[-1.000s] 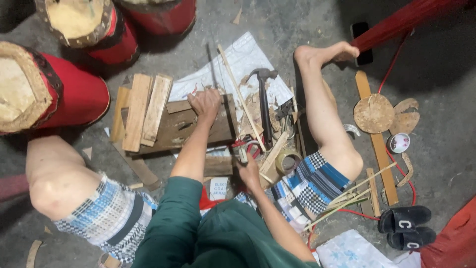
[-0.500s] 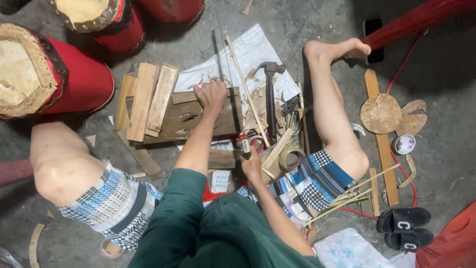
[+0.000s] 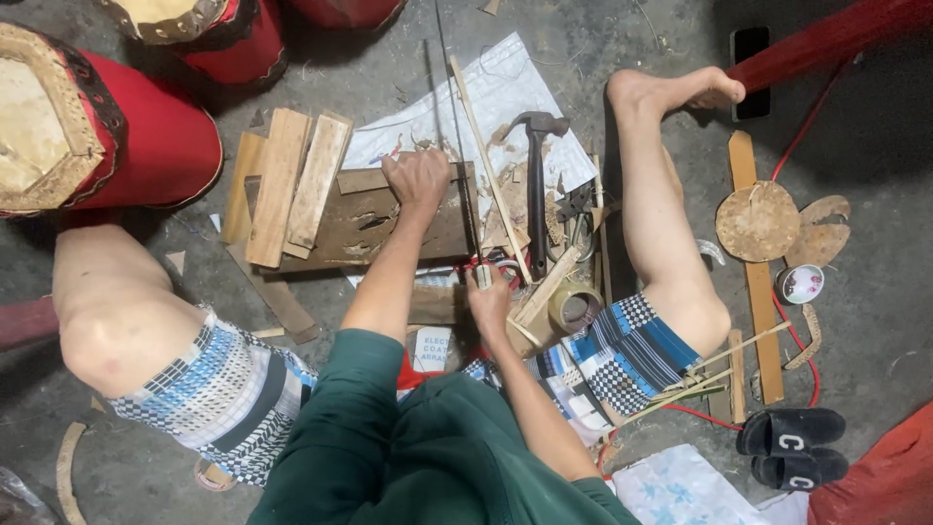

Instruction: The person is using a hand saw to cut thin strips of wood from a larger block while sitting on the floor.

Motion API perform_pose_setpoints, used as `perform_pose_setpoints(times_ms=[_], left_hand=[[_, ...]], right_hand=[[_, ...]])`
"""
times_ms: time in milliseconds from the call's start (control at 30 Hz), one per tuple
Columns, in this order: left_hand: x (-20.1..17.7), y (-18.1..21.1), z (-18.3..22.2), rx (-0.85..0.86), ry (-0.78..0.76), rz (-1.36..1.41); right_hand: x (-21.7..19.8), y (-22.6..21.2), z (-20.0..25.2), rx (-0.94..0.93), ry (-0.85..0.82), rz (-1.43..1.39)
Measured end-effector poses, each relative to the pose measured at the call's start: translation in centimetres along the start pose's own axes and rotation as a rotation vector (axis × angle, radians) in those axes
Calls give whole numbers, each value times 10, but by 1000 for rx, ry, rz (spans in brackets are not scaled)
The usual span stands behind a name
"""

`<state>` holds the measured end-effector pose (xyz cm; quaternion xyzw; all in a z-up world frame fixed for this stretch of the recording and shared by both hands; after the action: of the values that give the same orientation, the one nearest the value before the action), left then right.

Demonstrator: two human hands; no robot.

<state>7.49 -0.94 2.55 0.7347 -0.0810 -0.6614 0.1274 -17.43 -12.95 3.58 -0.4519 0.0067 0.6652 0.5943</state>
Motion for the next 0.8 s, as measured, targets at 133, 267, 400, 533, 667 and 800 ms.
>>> perform_pose_setpoints(times_ms=[133,267,400,533,667,800], left_hand=[[7,-1,-2,-4,52,-16],[6,1,-3,-5,63,-10],[2,3,-2,18,125,-17],[5,-1,1,18,170,-24],[9,1,-5,30,176,-2],[-13,5,0,64,160,-34]], right_hand=[[-21,-28,24,-19,18,17],[-20,-21,26,-12,13,40],[-25,-28,29,-51,14,25],[-23,-39,23,-140,56,-1],[-27,-14,41,-163,47,-9],[-24,-20,45,-116,1,-24]])
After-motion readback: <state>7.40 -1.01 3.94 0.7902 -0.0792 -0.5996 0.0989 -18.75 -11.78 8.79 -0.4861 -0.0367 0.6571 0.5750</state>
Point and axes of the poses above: each hand's wrist, its own z-axis away from the middle knuckle, its own x-axis out of the palm, y = z × x, the point moved 7 cm from there along -z, towards the middle knuckle, and after that the axes turned 3 degrees about -x, right-handed, at the moved point
